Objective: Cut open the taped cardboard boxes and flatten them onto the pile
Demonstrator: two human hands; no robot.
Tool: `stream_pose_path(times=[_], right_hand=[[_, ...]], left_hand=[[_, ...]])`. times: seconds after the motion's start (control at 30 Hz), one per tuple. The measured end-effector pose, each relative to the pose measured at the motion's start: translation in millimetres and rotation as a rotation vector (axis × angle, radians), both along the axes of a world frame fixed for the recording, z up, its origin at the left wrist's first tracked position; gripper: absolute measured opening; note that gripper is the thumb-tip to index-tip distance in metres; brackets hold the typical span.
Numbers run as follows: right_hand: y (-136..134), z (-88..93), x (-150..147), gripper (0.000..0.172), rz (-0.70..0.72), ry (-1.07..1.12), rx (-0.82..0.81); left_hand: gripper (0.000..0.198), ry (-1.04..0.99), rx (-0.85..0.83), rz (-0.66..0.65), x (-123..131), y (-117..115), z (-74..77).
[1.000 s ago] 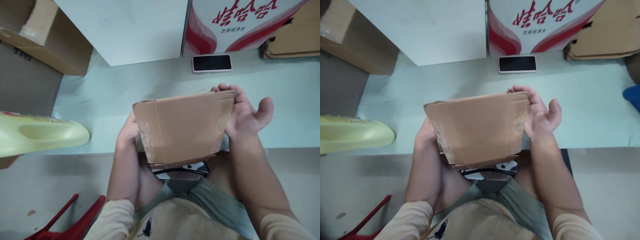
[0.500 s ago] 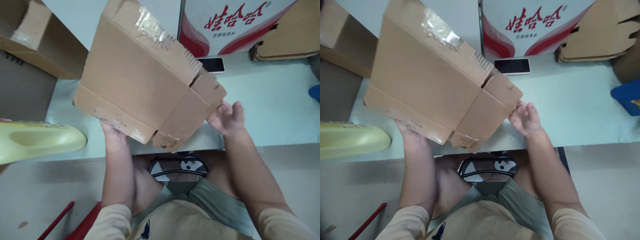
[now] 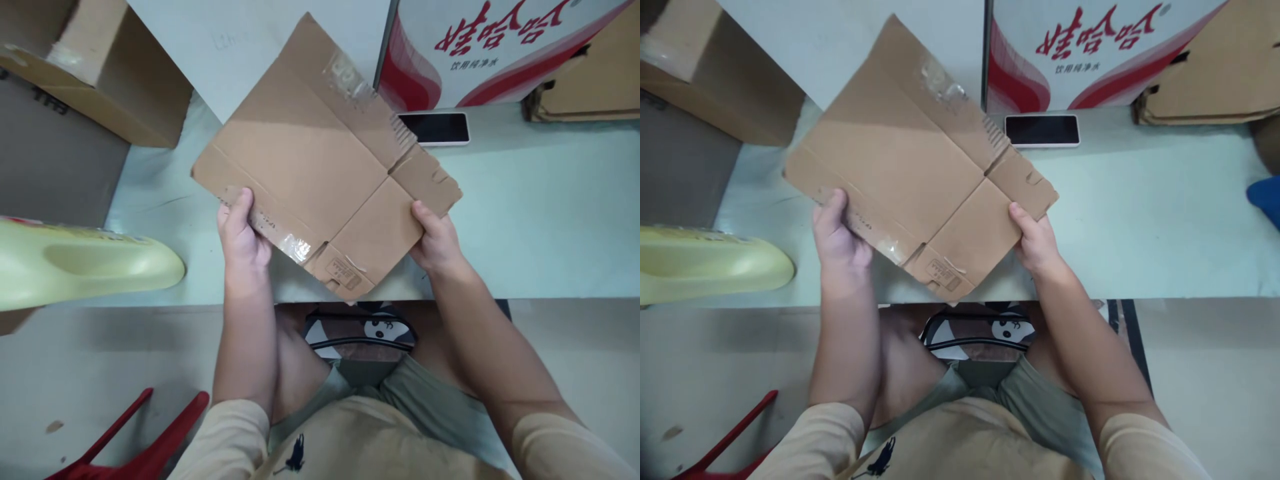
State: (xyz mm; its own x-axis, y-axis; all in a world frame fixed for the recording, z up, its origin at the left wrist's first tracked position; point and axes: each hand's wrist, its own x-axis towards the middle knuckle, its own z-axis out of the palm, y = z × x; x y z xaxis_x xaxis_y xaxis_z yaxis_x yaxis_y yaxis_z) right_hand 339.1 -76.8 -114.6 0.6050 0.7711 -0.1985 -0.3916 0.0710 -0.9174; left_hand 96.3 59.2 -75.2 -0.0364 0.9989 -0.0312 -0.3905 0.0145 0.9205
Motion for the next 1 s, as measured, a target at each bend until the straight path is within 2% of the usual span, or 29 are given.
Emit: stream_pose_path(times=[0.1,0.23,0.3,0.43,0.5,0.57,0.63,0.7,0.77,0.9,1.0], right_hand=[[-2,-1.8,0,0.057,0.084,-0.027,0.013],[-6,-1.4,-2,0.061,0.27,-0.073,-0.075],[-7,0.8,-5,0.061,0.278,-0.098,-0.117],[-8,11.6,-3,0.062,0.167,-0.093,-0.063],[-9,21.6,5,0.062,0.086,-0.071,-0.035],[-13,35.4,16,0.061,-0.094,-0.076,-0.002],[-18,51.9,27,0.054,-0.408,-0.137,0.054],[-26,68.5,39,0.04,-0.732,-0.215,0.101],[-34,81.9,51,0.029,-0.932,-0.265,0.133],[-48,96.5,89,0.025,-1.005,-0.376,0.108],[-55,102.1,132,0.027,-1.014,-0.456,-0.126]], left_hand=[[0.026,-0.012,-0.014,0.038,-6,8,-9.9],[0.026,-0.071,0.03,-0.019,-8,11,-9.7],[0.026,-0.065,0.02,-0.032,-6,9,-6.2],[0.018,-0.117,-0.095,-0.078,-3,2,4.0],[0.027,-0.157,-0.176,-0.216,-4,0,9.6],[0.042,-0.15,-0.224,-0.361,-7,-1,13.4],[0.05,-0.114,-0.234,-0.434,-8,0,14.8],[0.051,-0.08,-0.235,-0.444,-8,2,14.7],[0.051,-0.058,-0.243,-0.442,-7,3,14.5],[0.049,-0.061,-0.253,-0.453,-7,4,15.0],[0.049,-0.08,-0.248,-0.483,-8,6,13.3]])
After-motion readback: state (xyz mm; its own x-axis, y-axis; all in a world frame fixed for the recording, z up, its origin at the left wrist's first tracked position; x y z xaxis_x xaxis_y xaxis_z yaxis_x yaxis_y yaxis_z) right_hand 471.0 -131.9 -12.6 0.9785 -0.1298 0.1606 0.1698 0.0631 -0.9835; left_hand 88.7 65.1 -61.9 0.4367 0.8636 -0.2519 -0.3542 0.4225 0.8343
